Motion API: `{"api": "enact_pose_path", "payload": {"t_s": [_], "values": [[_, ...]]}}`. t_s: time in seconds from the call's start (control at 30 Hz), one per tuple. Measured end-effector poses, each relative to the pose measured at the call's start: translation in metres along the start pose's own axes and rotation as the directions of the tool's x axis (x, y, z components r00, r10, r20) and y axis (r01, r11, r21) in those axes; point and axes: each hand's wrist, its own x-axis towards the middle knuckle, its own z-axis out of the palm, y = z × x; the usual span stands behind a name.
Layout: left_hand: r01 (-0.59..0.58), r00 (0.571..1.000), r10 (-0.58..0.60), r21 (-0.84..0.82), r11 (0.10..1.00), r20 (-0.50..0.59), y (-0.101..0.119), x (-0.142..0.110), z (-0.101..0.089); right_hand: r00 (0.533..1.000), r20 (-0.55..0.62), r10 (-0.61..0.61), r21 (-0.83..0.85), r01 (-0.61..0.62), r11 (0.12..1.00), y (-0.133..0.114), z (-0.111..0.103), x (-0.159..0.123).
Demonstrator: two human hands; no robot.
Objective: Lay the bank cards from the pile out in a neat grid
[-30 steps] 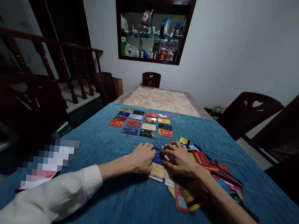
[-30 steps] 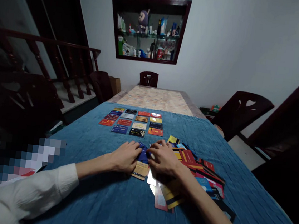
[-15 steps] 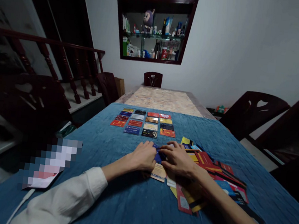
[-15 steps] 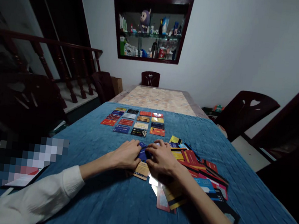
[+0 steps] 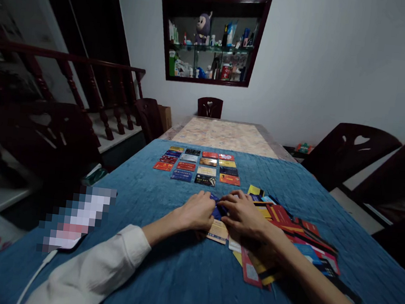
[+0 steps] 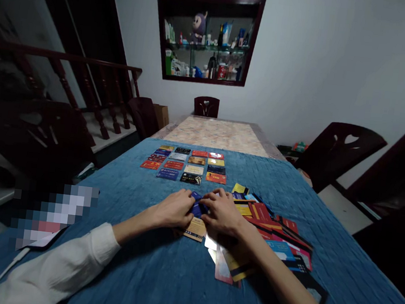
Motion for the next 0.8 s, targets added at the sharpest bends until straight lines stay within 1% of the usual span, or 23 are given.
{"api": "enact_pose_path", "payload": {"t_s": [0.2, 0.43, 0.57, 0.7, 0.8], "values": [[-0.023, 1.000, 0.023, -0.027, 0.999, -0.006, -0.002, -0.003, -0.003, 1.000, -0.021, -0.023, 0.010, 0.023, 1.000, -0.001, -0.001, -0.001], [-0.080, 0.997, 0.081, -0.108, 0.991, 0.001, -0.013, -0.002, -0.008, 0.994, -0.079, -0.073, 0.025, 0.075, 0.997, 0.000, 0.002, 0.000], [-0.097, 0.995, 0.101, -0.206, 0.974, 0.010, -0.024, 0.000, -0.011, 0.985, -0.141, -0.097, 0.039, 0.104, 0.994, 0.001, 0.005, 0.001], [-0.135, 0.988, 0.152, -0.290, 0.947, 0.037, -0.033, 0.002, -0.014, 0.971, -0.218, -0.098, 0.051, 0.111, 0.992, 0.001, 0.010, 0.002], [-0.155, 0.984, 0.175, -0.347, 0.925, 0.027, -0.038, 0.003, -0.017, 0.956, -0.282, -0.086, 0.051, 0.105, 0.993, 0.001, 0.015, 0.003]]}}
